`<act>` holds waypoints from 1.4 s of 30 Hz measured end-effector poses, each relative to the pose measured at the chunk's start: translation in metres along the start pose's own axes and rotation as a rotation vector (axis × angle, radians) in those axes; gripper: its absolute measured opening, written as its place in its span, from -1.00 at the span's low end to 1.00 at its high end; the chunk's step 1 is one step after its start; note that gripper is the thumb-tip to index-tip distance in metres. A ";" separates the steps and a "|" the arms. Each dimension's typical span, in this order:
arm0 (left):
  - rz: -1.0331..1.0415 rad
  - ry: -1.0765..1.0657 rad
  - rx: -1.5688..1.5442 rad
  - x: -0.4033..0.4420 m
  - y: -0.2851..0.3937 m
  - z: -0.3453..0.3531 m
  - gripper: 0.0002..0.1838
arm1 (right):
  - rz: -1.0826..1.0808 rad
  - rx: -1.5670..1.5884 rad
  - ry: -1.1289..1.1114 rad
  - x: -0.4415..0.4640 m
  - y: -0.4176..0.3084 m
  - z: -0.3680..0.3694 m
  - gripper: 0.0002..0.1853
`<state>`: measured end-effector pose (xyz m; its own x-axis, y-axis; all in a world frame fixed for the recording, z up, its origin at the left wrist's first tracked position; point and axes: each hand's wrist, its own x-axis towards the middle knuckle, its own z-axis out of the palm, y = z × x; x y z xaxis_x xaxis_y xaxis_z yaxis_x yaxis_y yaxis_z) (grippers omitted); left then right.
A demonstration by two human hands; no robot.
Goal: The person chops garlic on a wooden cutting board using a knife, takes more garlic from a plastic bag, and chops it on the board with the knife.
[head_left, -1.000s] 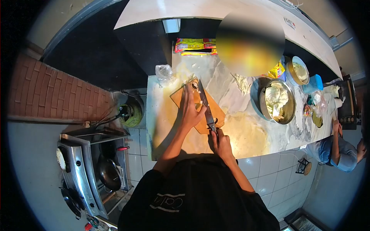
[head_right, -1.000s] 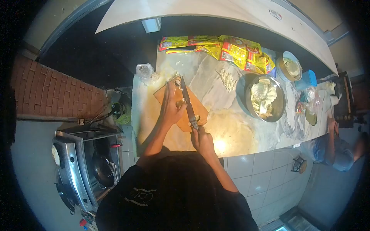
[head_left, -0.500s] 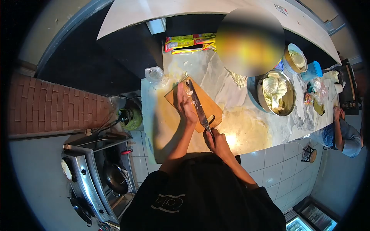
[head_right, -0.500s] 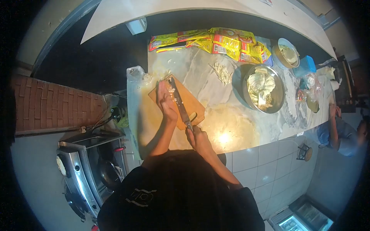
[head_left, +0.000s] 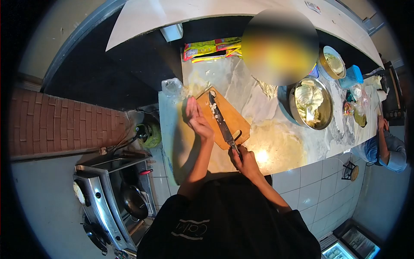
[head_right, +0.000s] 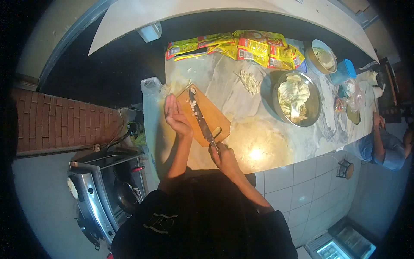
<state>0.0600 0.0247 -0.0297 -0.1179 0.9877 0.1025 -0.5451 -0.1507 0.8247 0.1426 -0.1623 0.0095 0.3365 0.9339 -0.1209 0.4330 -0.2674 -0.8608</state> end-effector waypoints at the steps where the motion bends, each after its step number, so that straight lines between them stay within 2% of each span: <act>1: 0.000 -0.001 0.001 0.004 0.001 -0.001 -0.22 | -0.050 -0.002 0.056 0.000 0.001 0.001 -0.74; 2: 0.003 -0.061 0.015 0.009 0.001 -0.002 -0.24 | -0.048 -0.001 0.056 0.000 0.001 -0.001 -0.74; 4: 0.003 -0.117 0.033 0.014 0.001 0.001 -0.25 | 0.095 -0.015 -0.067 -0.001 -0.005 -0.005 -0.79; 6: -0.078 -0.197 0.084 0.018 -0.003 0.008 -0.27 | 0.088 -0.013 -0.069 0.000 -0.004 -0.004 -0.79; 11: -0.042 -0.283 0.077 0.008 -0.009 0.013 -0.29 | 0.092 0.005 -0.078 0.001 -0.006 -0.005 -0.80; 14: -0.084 -0.239 0.012 0.002 -0.008 0.013 -0.29 | 0.051 0.022 -0.061 0.001 0.001 -0.002 -0.80; 17: -0.008 -0.189 0.021 0.007 -0.009 0.011 -0.30 | 0.090 -0.002 -0.080 0.002 0.000 -0.003 -0.80; 19: -0.069 -0.068 0.116 0.013 -0.005 0.007 -0.31 | 0.105 0.000 -0.093 0.001 0.000 -0.003 -0.80; 21: -0.071 -0.072 0.133 0.015 0.000 0.005 -0.30 | 0.092 -0.011 -0.078 0.001 0.000 -0.003 -0.80; 23: -0.092 -0.029 -0.004 0.013 0.005 0.005 -0.38 | 0.080 -0.021 -0.062 0.001 -0.002 -0.003 -0.80; 27: -0.137 -0.022 0.004 0.003 0.000 0.013 -0.39 | 0.078 -0.004 -0.062 0.001 -0.004 -0.002 -0.79; 29: -0.072 -0.099 -0.043 -0.003 -0.008 0.016 -0.39 | 0.090 0.001 -0.077 0.001 -0.002 -0.001 -0.79; 31: -0.057 -0.125 0.003 -0.005 -0.009 0.020 -0.37 | -0.010 0.027 -0.014 -0.001 0.005 0.005 -0.77; 33: -0.086 -0.105 -0.087 -0.007 -0.007 0.025 -0.34 | 0.001 0.007 -0.036 -0.002 0.007 0.004 -0.78; 35: -0.097 -0.088 -0.062 -0.006 -0.003 0.030 -0.31 | 0.118 0.048 -0.109 0.001 0.001 0.001 -0.74; 38: -0.099 -0.087 -0.114 -0.003 0.000 0.028 -0.35 | 0.107 0.060 -0.083 0.001 0.005 0.002 -0.73; 40: -0.139 0.062 -0.047 0.006 0.005 0.021 -0.44 | 0.109 0.058 -0.074 0.001 0.005 0.000 -0.73; 42: -0.122 0.081 -0.028 0.013 0.013 0.008 -0.49 | 0.109 0.057 -0.065 0.001 0.007 -0.001 -0.73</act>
<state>0.0580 0.0359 -0.0130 -0.1153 0.9924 -0.0438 -0.5822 -0.0318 0.8124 0.1465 -0.1639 0.0034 0.3235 0.9138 -0.2455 0.3481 -0.3562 -0.8671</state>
